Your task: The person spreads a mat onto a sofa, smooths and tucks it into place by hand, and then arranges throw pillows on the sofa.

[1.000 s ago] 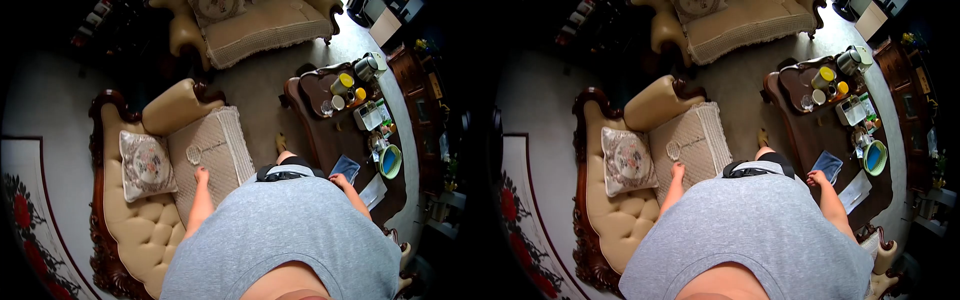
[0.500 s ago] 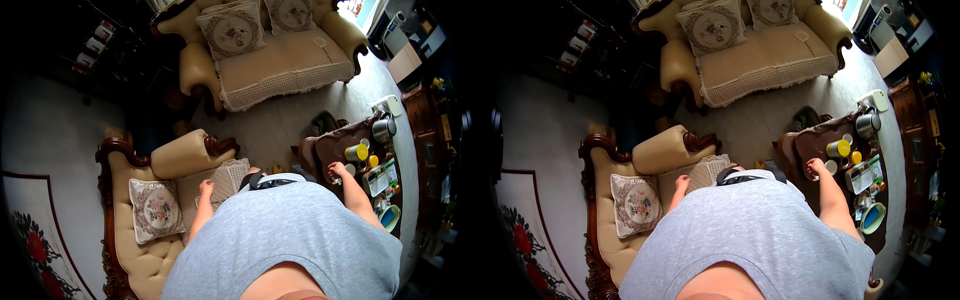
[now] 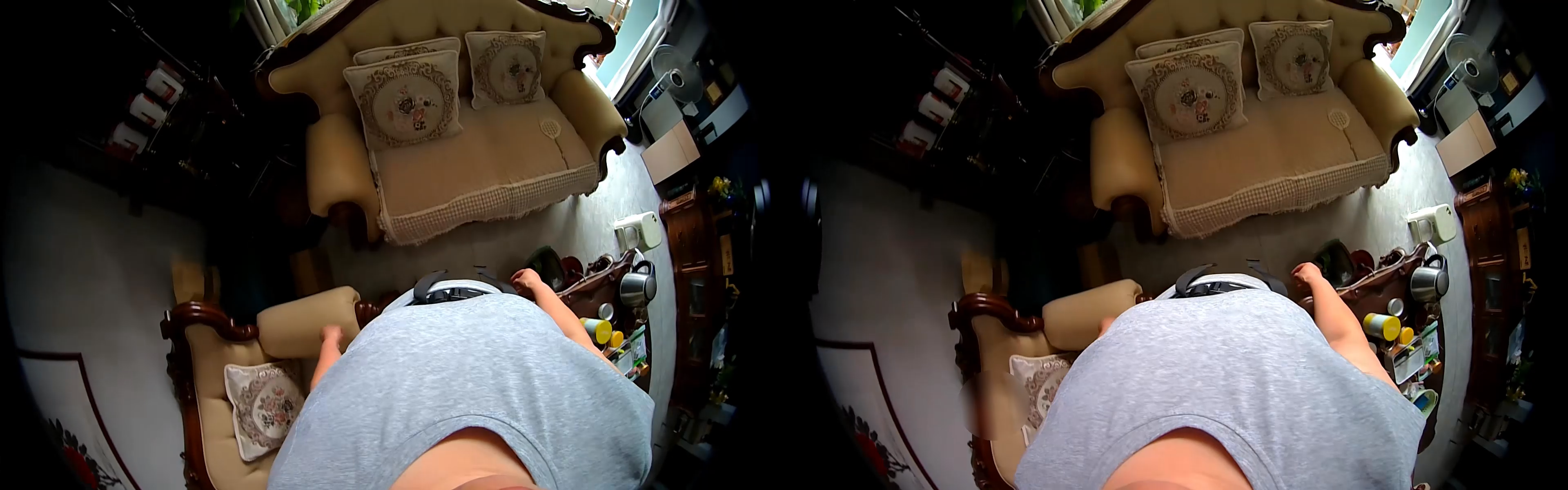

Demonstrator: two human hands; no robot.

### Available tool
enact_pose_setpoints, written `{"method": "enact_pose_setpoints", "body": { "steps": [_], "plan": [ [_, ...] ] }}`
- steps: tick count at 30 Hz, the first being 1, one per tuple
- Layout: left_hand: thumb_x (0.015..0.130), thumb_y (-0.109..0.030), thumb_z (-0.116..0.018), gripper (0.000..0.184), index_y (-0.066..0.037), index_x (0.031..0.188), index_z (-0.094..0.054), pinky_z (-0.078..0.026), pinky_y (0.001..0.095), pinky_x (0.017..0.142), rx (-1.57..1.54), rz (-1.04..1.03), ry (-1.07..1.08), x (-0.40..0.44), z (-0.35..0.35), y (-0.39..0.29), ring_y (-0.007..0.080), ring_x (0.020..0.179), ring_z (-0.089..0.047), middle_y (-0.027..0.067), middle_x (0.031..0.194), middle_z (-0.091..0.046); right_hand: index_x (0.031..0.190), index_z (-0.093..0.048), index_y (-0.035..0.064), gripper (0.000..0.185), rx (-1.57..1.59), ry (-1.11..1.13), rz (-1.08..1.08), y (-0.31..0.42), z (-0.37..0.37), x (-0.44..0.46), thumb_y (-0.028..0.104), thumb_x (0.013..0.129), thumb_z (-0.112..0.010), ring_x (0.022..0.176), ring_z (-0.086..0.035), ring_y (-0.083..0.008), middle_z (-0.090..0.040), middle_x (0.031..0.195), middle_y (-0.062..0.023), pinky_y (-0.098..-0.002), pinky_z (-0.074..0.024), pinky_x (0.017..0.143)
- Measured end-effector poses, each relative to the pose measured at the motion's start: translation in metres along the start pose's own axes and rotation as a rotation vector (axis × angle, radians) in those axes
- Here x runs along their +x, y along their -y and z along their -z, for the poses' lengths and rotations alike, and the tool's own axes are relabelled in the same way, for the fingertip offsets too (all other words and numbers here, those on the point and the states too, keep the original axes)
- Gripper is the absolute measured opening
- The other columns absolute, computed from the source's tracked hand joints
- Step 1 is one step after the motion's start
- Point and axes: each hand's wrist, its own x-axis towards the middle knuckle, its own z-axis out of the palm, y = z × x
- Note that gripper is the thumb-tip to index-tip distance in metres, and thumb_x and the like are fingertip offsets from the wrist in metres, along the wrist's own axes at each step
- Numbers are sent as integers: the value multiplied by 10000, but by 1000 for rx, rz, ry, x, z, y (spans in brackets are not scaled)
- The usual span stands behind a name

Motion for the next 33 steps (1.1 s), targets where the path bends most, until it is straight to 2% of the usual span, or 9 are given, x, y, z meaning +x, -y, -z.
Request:
{"method": "enact_pose_setpoints", "body": {
  "steps": [3, 10, 17, 19, 21, 23, 25, 28, 33],
  "plan": [
    [789, -187, -606, 238, -23, 923, -713, -518, 391, 741, 534, -304, -177, 3, 31, -91, 267, 789, -682, 170, 914, -707, 917, -743, 72, 206, -46, -89, -112, 9, 21, 34, 87, 736, -644, 655, -648, -214, -702, 787, -90, -352, -529, 640],
    [789, -204, -663, 142, -73, 815, -709, -512, 342, 703, -104, -533, -219, 11, 26, -216, 197, 737, -653, 81, 787, -698, 837, -715, 55, 99, -117, 285, -432, -36, 63, 212, 138, 822, -663, 607, -580, -223, -638, 716, -75, -391, -471, 561],
    [829, -172, -590, 121, -67, 801, -644, -465, 385, 482, -411, -213, -45, -66, -36, -183, 232, 490, -553, 99, 652, -614, 755, -645, 59, 153, -402, 186, -27, 213, 145, 277, 188, 835, -626, 509, -573, -183, -588, 623, -77, -342, -447, 437],
    [822, -177, -584, 134, -65, 782, -645, -460, 398, 493, -272, -155, -86, -89, -61, -148, 249, 512, -559, 110, 666, -618, 890, -685, 67, 122, -1285, 299, 695, 279, 176, 346, 121, 789, -645, 631, -648, -223, -667, 761, -137, -371, -496, 546],
    [816, -182, -578, 147, -64, 763, -646, -456, 412, 504, -193, -98, -133, -125, -82, -128, 266, 533, -564, 121, 680, -623, 990, -697, 92, 240, -347, 63, 415, 381, 216, 308, 60, 762, -630, 719, -657, -276, -677, 839, -162, -399, -511, 657],
    [809, -188, -571, 160, -62, 744, -647, -451, 426, 515, -147, -77, -193, -169, -103, -117, 283, 555, -570, 132, 695, -627, 990, -693, 93, 247, -385, -456, 976, 444, 228, 353, 19, 787, -573, 773, -635, -342, -654, 847, -185, -425, -502, 701],
    [803, -193, -565, 174, -61, 725, -648, -446, 439, 526, -79, -147, -286, -213, -125, -111, 300, 577, -575, 143, 709, -631, 949, -671, 66, 175, -324, -614, 1063, 520, 246, 381, 44, 810, -568, 782, -627, -356, -639, 834, -193, -440, -487, 667],
    [780, -186, -562, 177, -72, 659, -624, -455, 444, 525, 367, -210, -447, -259, -153, -111, 312, 594, -584, 127, 674, -614, 1389, -372, 32, 682, -556, -649, 1013, 610, 273, 418, 273, 839, -697, 1184, -480, -377, -411, 1397, -215, -490, -415, 960],
    [698, -189, -737, 159, -95, 760, -625, -528, 404, 619, 689, -125, -204, -312, -210, -82, 278, 745, -642, 105, 769, -637, 1351, -421, 48, 770, -829, -384, 677, 687, 261, 389, 389, 756, -771, 1245, -434, -363, -455, 1361, -200, -509, -346, 1037]
  ]
}}
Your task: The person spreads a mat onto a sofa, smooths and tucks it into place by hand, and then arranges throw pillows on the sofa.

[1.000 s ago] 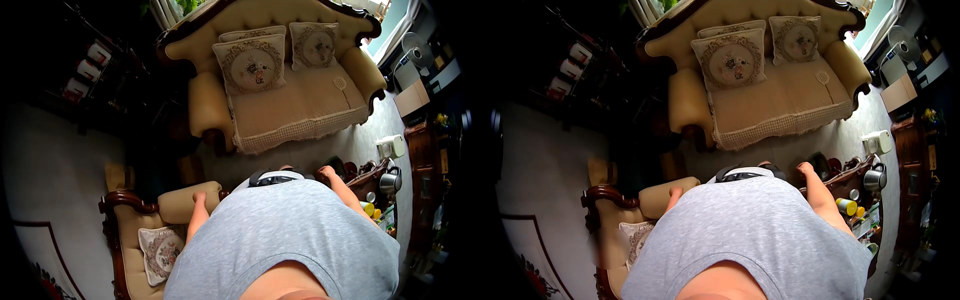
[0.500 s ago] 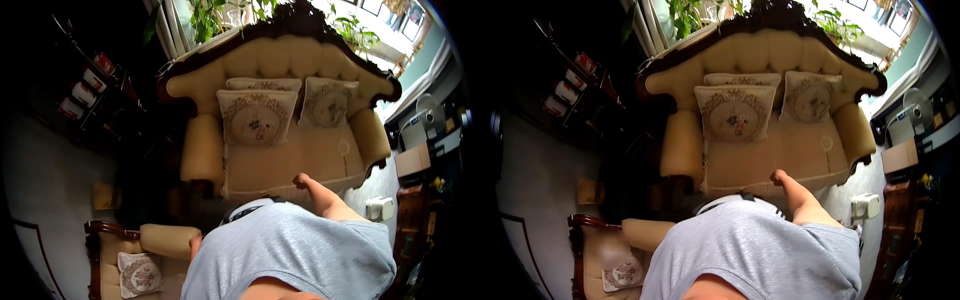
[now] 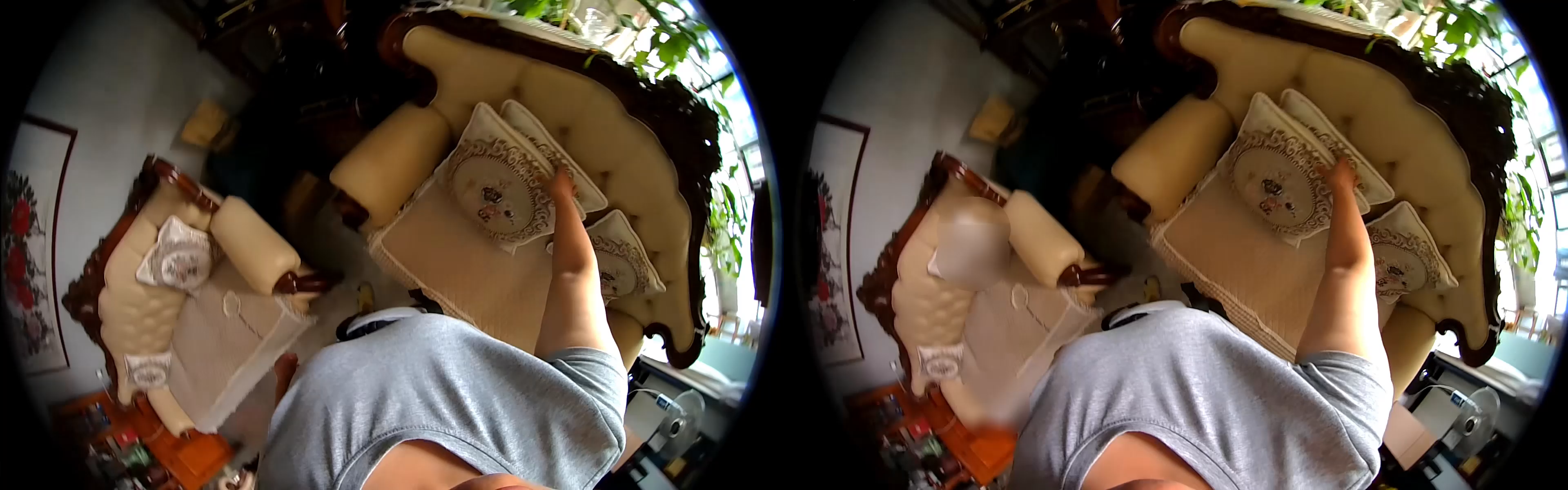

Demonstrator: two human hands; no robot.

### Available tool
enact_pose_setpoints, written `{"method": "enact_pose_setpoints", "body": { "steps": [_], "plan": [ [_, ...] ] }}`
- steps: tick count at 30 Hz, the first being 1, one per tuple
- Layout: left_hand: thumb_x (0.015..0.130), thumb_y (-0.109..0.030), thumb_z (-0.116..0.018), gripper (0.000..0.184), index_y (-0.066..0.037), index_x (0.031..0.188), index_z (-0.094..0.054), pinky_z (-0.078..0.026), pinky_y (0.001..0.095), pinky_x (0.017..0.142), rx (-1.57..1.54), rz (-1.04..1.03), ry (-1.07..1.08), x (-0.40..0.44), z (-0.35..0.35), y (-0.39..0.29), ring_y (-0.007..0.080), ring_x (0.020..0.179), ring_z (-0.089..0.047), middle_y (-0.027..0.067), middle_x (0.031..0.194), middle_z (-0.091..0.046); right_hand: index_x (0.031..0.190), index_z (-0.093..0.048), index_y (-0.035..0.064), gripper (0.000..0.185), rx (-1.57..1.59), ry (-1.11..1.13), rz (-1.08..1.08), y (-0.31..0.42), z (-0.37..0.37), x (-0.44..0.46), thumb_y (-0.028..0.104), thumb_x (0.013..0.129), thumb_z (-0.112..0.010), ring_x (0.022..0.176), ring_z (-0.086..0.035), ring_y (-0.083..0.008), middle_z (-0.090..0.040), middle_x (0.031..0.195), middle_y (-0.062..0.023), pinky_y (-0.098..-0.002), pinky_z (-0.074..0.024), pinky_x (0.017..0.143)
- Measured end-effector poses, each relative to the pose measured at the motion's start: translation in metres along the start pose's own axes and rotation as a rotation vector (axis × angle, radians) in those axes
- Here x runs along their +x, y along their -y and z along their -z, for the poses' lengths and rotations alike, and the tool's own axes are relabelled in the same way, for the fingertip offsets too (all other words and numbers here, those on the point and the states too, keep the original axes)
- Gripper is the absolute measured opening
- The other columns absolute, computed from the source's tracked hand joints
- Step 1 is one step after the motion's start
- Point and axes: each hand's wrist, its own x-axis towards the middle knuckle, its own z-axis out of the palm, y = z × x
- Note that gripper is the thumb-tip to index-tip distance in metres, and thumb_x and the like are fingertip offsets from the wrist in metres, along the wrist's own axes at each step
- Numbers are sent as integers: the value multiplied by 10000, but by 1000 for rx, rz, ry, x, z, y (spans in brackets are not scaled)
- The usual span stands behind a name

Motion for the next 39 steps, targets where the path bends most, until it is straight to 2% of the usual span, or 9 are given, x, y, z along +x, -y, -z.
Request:
{"method": "enact_pose_setpoints", "body": {
  "steps": [5, 7, 11, 20, 26, 29, 32, 36, 39],
  "plan": [
    [771, -197, -725, 228, -74, 952, -663, -544, 350, 640, -403, -12, -231, -44, -26, -26, 232, 788, -665, 80, 892, -684, 1294, -491, 72, 787, -375, -40, 136, 21, -57, -32, 490, 696, -788, 1189, -517, -329, -538, 1298, -132, -476, -442, 938],
    [877, -179, -624, 222, -58, 1060, -657, -537, 319, 621, -1498, 672, -64, -60, 2, -55, 192, 768, -674, 83, 904, -693, 1255, -516, 77, 735, -266, 80, 17, 47, -41, -66, 454, 685, -785, 1107, -585, -305, -581, 1253, -135, -438, -479, 893],
    [925, -197, -551, 247, -26, 1075, -645, -533, 311, 597, -1404, 646, -79, -77, 30, -79, 175, 737, -676, 97, 854, -689, 1030, -644, 32, 434, -28, 228, 33, 68, -42, -100, 289, 694, -740, 886, -673, -297, -694, 976, -161, -434, -508, 771],
    [849, -248, -650, 275, -27, 1010, -686, -523, 319, 566, -1657, 870, -135, -102, -60, -68, 172, 673, -677, 98, 819, -701, 996, -666, 5, 435, -49, 87, 759, 250, 3, -309, 250, 651, -766, 792, -674, -356, -692, 846, -192, -424, -524, 716],
    [829, -333, -699, 527, -15, 1229, -569, -527, 328, 704, -1872, 909, -256, -120, -53, -32, 197, 842, -673, 135, 996, -686, 994, -675, -18, 310, 518, 635, 1145, 328, 18, -482, 12, 691, -738, 817, -672, -222, -711, 897, -123, -343, -518, 788],
    [809, -318, -733, 721, 34, 1356, -422, -445, 364, 946, -1743, 929, -738, -122, -40, 11, 262, 1129, -565, 179, 1222, -592, 1040, -659, -12, 357, 779, 1094, 1073, 350, 22, -517, -36, 699, -763, 812, -646, -147, -701, 964, -85, -290, -515, 754],
    [791, -264, -759, 813, 33, 1413, -327, -381, 364, 1043, -1698, 592, -1401, -139, -12, 75, 262, 1238, -485, 181, 1304, -532, 1159, -573, -4, 637, 895, 1063, 1142, 356, -11, -547, 91, 609, -881, 939, -611, -187, -640, 1062, -92, -330, -511, 803],
    [789, -222, -760, 757, 37, 1381, -365, -422, 362, 1005, -1774, 518, -1180, -224, 32, 113, 240, 1178, -530, 155, 1286, -545, 1256, -483, -22, 715, 753, 1284, 1153, 375, -63, -581, 105, 656, -849, 1052, -555, -215, -578, 1160, -106, -353, -449, 937],
    [778, -147, -763, 603, 35, 1278, -479, -475, 342, 927, -2209, 247, -1631, -266, 38, 120, 202, 1069, -589, 110, 1215, -594, 1222, -516, -50, 567, 614, 1331, 1237, 394, -52, -656, -22, 689, -707, 1027, -564, -185, -597, 1143, -80, -329, -431, 936]
  ]
}}
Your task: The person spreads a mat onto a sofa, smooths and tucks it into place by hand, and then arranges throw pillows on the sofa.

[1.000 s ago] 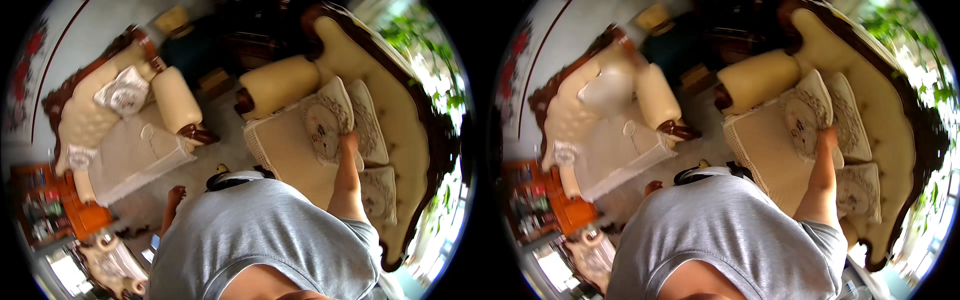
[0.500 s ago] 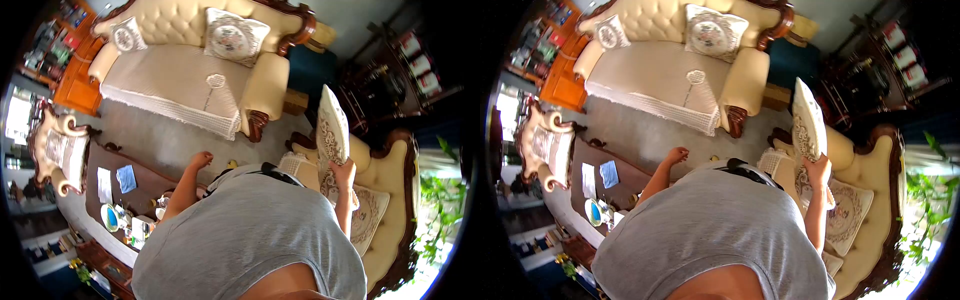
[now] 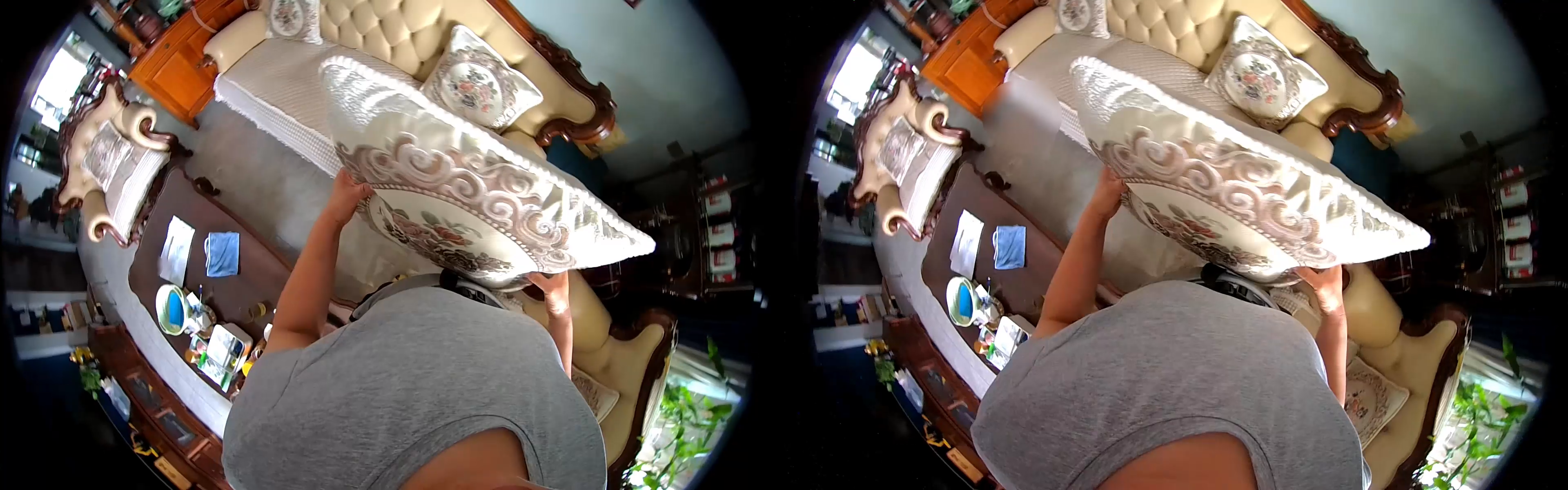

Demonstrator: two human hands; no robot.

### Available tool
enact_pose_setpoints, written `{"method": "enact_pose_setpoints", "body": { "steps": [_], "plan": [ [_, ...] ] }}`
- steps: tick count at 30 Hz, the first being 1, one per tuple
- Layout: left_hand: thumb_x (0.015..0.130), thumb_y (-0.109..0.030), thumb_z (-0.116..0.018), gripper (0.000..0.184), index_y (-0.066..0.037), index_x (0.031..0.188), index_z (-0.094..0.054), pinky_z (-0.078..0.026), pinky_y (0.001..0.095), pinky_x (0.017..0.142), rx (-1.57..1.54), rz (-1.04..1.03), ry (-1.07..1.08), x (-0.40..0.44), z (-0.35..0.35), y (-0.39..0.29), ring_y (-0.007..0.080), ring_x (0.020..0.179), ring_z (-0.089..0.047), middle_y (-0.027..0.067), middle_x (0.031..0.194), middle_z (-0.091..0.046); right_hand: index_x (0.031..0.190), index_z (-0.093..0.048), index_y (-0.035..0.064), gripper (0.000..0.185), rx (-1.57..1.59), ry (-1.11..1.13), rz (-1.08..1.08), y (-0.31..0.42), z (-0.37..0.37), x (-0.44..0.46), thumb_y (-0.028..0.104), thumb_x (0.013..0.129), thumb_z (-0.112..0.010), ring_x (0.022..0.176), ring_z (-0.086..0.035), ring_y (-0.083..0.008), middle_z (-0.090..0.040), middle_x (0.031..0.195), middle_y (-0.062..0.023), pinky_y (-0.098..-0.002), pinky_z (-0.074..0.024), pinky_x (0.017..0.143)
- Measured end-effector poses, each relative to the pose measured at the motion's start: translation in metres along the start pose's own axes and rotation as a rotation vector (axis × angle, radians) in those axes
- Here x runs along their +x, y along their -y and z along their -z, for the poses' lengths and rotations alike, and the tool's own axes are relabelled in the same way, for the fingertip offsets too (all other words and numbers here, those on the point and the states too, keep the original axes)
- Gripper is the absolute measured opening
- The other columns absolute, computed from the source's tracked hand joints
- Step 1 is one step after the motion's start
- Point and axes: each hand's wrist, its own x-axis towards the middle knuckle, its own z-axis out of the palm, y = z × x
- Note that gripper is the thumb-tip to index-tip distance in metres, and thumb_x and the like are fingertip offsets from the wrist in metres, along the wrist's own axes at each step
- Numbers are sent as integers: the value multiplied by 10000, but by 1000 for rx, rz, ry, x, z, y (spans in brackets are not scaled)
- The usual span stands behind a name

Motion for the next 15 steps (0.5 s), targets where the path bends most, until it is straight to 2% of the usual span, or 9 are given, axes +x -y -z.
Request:
{"method": "enact_pose_setpoints", "body": {
  "steps": [2, 3, 5, 8, 10, 12, 13, 14, 15],
  "plan": [
    [738, -87, -787, 523, 31, 1186, -544, -504, 317, 857, 233, -39, -79, -21, 9, -23, 173, 967, -623, 82, 1126, -641, 1233, -508, -51, 596, 55, 86, -3, -6, -14, 23, -14, 677, -718, 1050, -553, -181, -591, 1153, -82, -319, -414, 943],
    [738, -87, -787, 523, 31, 1186, -544, -504, 317, 857, 233, -51, -103, -32, 18, -28, 173, 967, -623, 82, 1126, -641, 1246, -504, -43, 615, 169, 64, -26, -17, -20, 31, 3, 672, -723, 1069, -539, -181, -582, 1159, -77, -315, -393, 956],
    [708, -58, -805, 538, 33, 1172, -548, -502, 310, 844, 454, 169, -217, -61, 34, -33, 172, 941, -629, 80, 1064, -661, 1321, -429, -15, 727, 367, 148, -35, -27, -41, 47, 61, 676, -756, 1149, -512, -212, -538, 1247, -85, -347, -390, 985],
    [699, -66, -814, 556, 32, 1174, -543, -493, 306, 851, 216, 136, -360, -103, 43, -25, 168, 952, -621, 79, 1073, -654, 1372, -358, 8, 824, 482, 235, -80, -38, -66, 72, 137, 683, -790, 1187, -497, -244, -497, 1307, -98, -376, -400, 989],
    [697, -86, -822, 573, 28, 1182, -538, -489, 302, 855, 186, 62, -453, -124, 40, -23, 166, 956, -617, 75, 1071, -652, 1393, -324, 19, 871, 503, 283, -131, -29, -84, 88, 188, 689, -808, 1202, -490, -262, -478, 1330, -108, -391, -406, 989],
    [695, -105, -829, 591, 24, 1190, -533, -484, 298, 860, 161, -5, -549, -135, 45, -33, 165, 961, -613, 71, 1070, -649, 1403, -311, 36, 877, 534, 360, -209, -6, -117, 104, 310, 729, -800, 1208, -480, -279, -476, 1323, -117, -406, -415, 973],
    [686, -131, -841, 617, 19, 1196, -529, -481, 297, 862, 141, -54, -600, -138, 45, -44, 163, 964, -611, 68, 1068, -648, 1399, -321, 46, 841, 523, 426, -233, -7, -127, 119, 391, 772, -762, 1230, -457, -289, -483, 1315, -125, -427, -417, 974],
    [676, -158, -853, 642, 14, 1201, -525, -479, 295, 865, 123, -103, -651, -141, 49, -54, 160, 966, -608, 65, 1067, -647, 1387, -351, 63, 742, 583, 548, -321, -5, -136, 134, 365, 821, -723, 1219, -464, -265, -502, 1298, -102, -428, -406, 990],
    [676, -158, -853, 642, 14, 1201, -525, -479, 295, 865, 129, -109, -678, -144, 57, -60, 160, 966, -608, 65, 1067, -647, 1376, -370, 70, 693, 625, 511, -324, -13, -151, 151, 335, 835, -713, 1206, -477, -253, -515, 1286, -88, -426, -400, 998]
  ]
}}
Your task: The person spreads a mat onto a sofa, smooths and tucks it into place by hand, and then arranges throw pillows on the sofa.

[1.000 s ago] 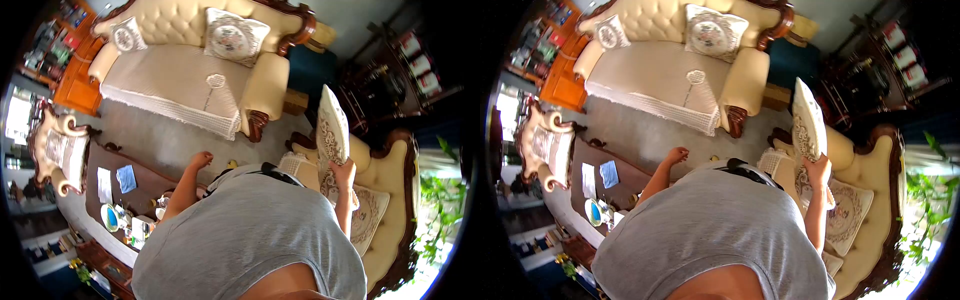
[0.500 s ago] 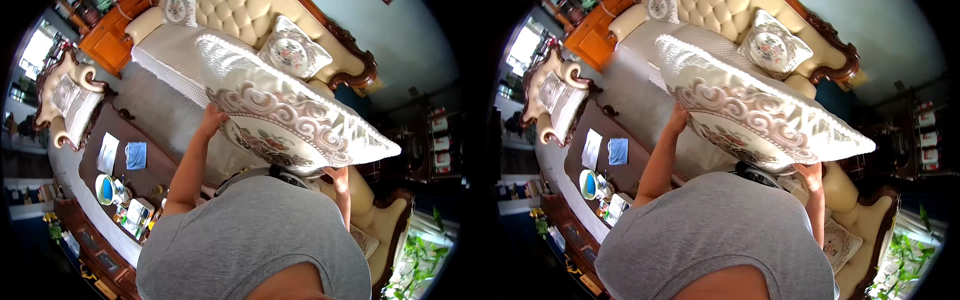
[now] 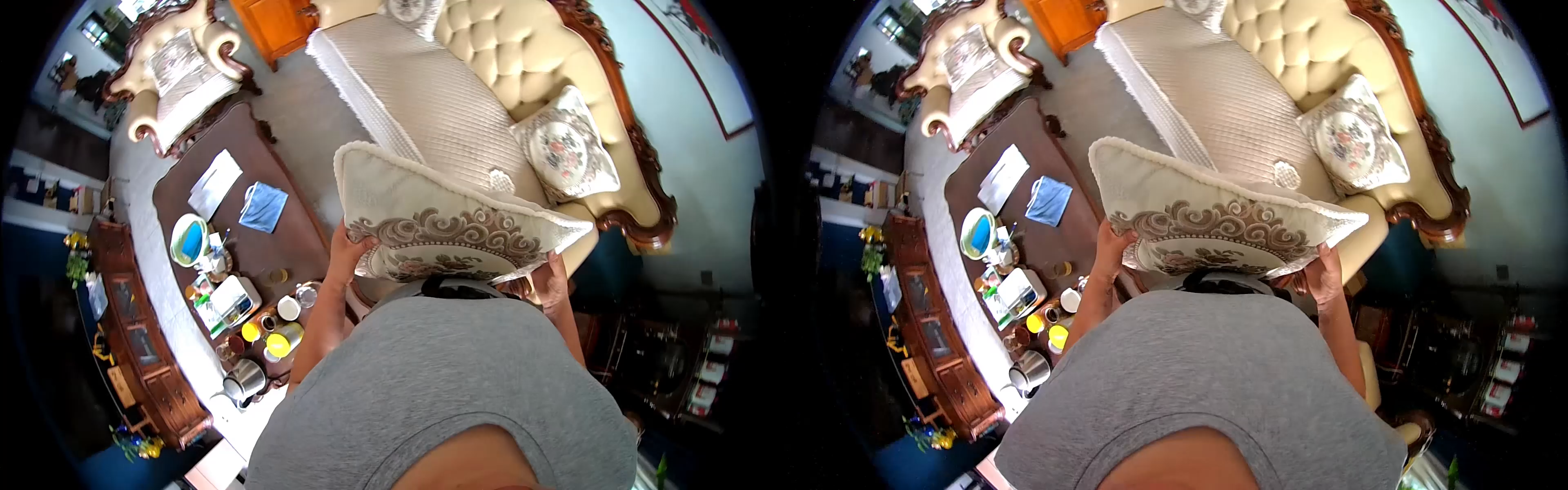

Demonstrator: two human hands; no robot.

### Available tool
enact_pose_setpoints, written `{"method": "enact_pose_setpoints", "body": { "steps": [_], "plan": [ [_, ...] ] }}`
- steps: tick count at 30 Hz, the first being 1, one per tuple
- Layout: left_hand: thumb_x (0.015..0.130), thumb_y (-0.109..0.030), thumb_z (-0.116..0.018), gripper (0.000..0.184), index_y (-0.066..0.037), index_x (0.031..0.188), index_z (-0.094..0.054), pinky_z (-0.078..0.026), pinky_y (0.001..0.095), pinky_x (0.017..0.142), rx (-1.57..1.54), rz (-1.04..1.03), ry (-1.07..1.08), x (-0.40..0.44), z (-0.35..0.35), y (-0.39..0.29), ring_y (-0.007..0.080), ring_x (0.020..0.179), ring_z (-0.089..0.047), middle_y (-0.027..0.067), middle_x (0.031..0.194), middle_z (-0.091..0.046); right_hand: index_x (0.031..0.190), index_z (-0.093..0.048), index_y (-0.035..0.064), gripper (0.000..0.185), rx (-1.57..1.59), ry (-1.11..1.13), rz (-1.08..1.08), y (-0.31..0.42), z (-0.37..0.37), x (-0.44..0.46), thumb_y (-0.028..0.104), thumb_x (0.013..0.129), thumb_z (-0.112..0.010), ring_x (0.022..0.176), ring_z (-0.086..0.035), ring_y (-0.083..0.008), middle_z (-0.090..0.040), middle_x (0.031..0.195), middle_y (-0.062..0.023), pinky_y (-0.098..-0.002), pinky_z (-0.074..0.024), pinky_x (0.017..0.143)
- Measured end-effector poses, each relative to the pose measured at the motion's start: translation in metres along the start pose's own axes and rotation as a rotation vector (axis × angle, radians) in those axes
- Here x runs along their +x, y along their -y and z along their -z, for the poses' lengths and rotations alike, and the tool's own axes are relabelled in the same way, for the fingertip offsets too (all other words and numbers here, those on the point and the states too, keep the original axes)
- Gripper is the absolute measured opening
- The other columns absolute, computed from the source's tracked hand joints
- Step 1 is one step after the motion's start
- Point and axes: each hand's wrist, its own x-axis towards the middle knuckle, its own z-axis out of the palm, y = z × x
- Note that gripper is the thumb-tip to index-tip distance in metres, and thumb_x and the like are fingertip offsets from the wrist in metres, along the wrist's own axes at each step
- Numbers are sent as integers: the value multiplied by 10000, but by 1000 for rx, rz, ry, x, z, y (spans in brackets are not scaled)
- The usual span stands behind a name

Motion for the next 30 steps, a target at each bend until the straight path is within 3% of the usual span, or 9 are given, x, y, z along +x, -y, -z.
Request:
{"method": "enact_pose_setpoints", "body": {
  "steps": [2, 7, 9, 11, 14, 16, 20, 27, 30],
  "plan": [
    [660, -188, -865, 672, 9, 1204, -523, -475, 296, 868, 3, -90, -53, 9, 9, -6, 157, 971, -605, 62, 1072, -646, 1396, -380, 87, 667, -36, 14, 51, -8, 12, 42, 287, 847, -702, 1277, -419, -243, -474, 1381, -54, -419, -320, 1077],
    [634, -172, -876, 700, 7, 1210, -520, -468, 299, 877, 138, -138, -100, 70, 32, -27, 155, 988, -598, 55, 1084, -641, 1380, -402, 74, 656, -37, 53, -22, -22, 2, 153, 291, 841, -708, 1268, -438, -229, -484, 1377, -47, -422, -322, 1078],
    [625, -167, -880, 711, 7, 1212, -519, -468, 299, 873, 111, -164, -104, 101, 32, -27, 156, 986, -598, 52, 1084, -641, 1319, -467, 74, 514, 32, 93, 8, -18, -14, 187, 220, 872, -677, 1176, -524, -242, -568, 1269, -60, -426, -389, 1022],
    [607, -155, -887, 713, 6, 1202, -529, -477, 297, 855, 94, -190, -135, 146, 28, -33, 155, 966, -607, 52, 1068, -647, 1328, -463, 78, 487, -9, 139, 25, -13, -14, 232, 264, 908, -627, 1207, -500, -240, -541, 1313, -62, -429, -368, 1043],
    [670, -227, -860, 621, 2, 1160, -555, -481, 287, 834, 102, -255, -121, 211, 21, -56, 146, 940, -612, 51, 1043, -657, 1362, -438, 70, 516, 35, 82, 52, 3, -29, 285, 399, 967, -490, 1264, -440, -224, -490, 1374, -56, -404, -318, 1079],
    [781, -351, -780, 529, -5, 1124, -572, -481, 272, 809, 83, -284, -35, 241, 14, -71, 122, 908, -609, 39, 1011, -664, 1367, -434, 70, 523, 48, 65, 32, 11, -38, 318, 408, 970, -477, 1266, -438, -224, -490, 1374, -57, -398, -318, 1078],
    [853, -367, -708, 461, -11, 1118, -584, -481, 270, 808, 47, -233, -104, 304, 24, -77, 112, 899, -602, 31, 1011, -662, 1371, -433, 68, 524, 82, 24, 22, 8, -57, 379, 412, 977, -460, 1265, -436, -225, -490, 1372, -63, -387, -315, 1078],
    [868, -393, -687, 508, -3, 1169, -560, -474, 287, 839, 3, -185, -140, 401, 59, -81, 125, 952, -589, 54, 1063, -647, 1357, -436, 45, 502, 50, -100, 50, -1, -85, 461, 346, 963, -515, 1258, -441, -228, -498, 1357, -78, -395, -305, 1088],
    [874, -397, -681, 529, 4, 1190, -545, -473, 291, 840, 40, -112, -92, 467, 78, -98, 136, 954, -587, 66, 1064, -644, 1372, -405, 45, 488, 34, -67, 98, -17, -88, 495, 340, 985, -448, 1265, -433, -248, -476, 1375, -91, -417, -305, 1089]
  ]
}}
